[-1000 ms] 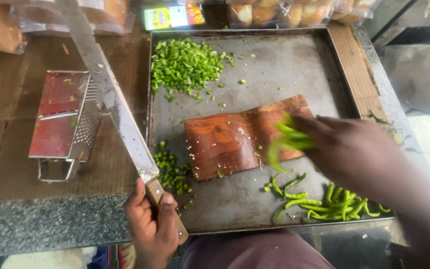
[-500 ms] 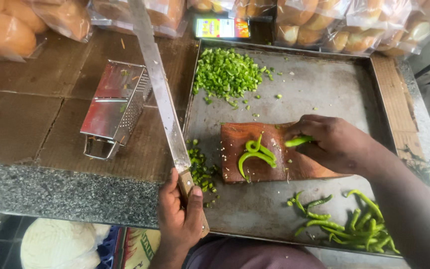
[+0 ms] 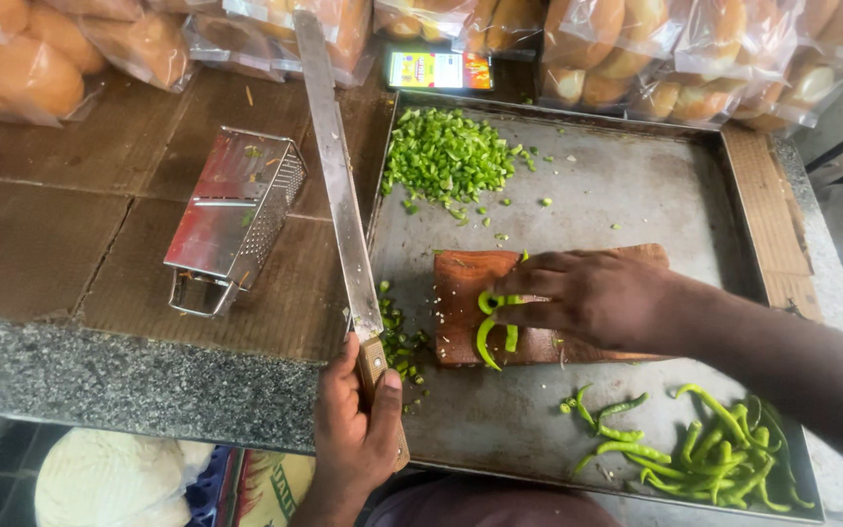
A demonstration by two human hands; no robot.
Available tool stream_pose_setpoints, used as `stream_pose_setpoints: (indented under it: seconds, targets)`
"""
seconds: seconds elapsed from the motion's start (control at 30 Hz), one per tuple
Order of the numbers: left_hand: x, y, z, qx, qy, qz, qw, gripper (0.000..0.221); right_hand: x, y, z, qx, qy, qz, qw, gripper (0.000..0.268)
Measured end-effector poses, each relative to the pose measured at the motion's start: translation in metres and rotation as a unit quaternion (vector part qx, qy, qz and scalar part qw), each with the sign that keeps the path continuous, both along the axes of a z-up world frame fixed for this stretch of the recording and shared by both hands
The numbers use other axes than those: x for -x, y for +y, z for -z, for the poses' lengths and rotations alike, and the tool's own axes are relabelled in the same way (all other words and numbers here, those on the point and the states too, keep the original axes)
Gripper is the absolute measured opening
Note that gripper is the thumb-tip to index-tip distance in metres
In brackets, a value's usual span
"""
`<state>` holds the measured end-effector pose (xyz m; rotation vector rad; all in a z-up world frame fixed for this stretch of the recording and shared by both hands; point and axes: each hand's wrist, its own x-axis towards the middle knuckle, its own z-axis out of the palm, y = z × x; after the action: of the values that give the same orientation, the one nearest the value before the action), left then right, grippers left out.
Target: The person chops green peppers on a wooden board using a large knife, moving peppers from a tray onto the board to be diced.
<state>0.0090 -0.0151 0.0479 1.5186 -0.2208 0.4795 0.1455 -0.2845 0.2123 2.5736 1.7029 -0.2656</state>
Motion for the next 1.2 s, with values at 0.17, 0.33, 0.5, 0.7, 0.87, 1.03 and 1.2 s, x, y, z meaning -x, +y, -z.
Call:
stream_pose_setpoints:
  seconds: [0.17,0.33,0.5,0.7,0.87,1.03,1.2]
  targets:
    - [0.000,0.000,0.002,0.000,-0.005,-0.003,1.000,0.057,-0.021,0.001,-0.003,-0.025,-0.159,-0.176,0.971,0.070]
    - [0.002,0.002,0.008,-0.003,0.050,-0.008,0.999,0.061,-0.035,0.004,0.021,0.034,-0.124,-0.211,0.969,0.056]
    - [0.002,0.000,0.007,0.017,0.015,-0.004,1.000,0.058,-0.033,-0.008,0.032,0.098,-0.108,-0.061,0.987,0.055]
    - [-0.001,-0.001,0.004,0.009,-0.002,0.003,1.000,0.057,-0.019,-0.012,0.047,-0.013,-0.194,0.053,0.979,0.044]
    - [0.001,0.000,0.006,0.004,0.019,0.010,1.000,0.057,0.008,0.011,0.041,0.109,-0.024,0.281,0.953,0.064]
    - [0.003,0.000,0.006,-0.004,0.032,-0.002,0.999,0.057,0.019,0.019,0.045,0.026,-0.031,0.323,0.946,0.051]
    - [0.002,0.000,0.005,-0.011,-0.004,0.004,1.000,0.057,0.017,0.001,0.036,-0.065,-0.081,0.263,0.959,0.055]
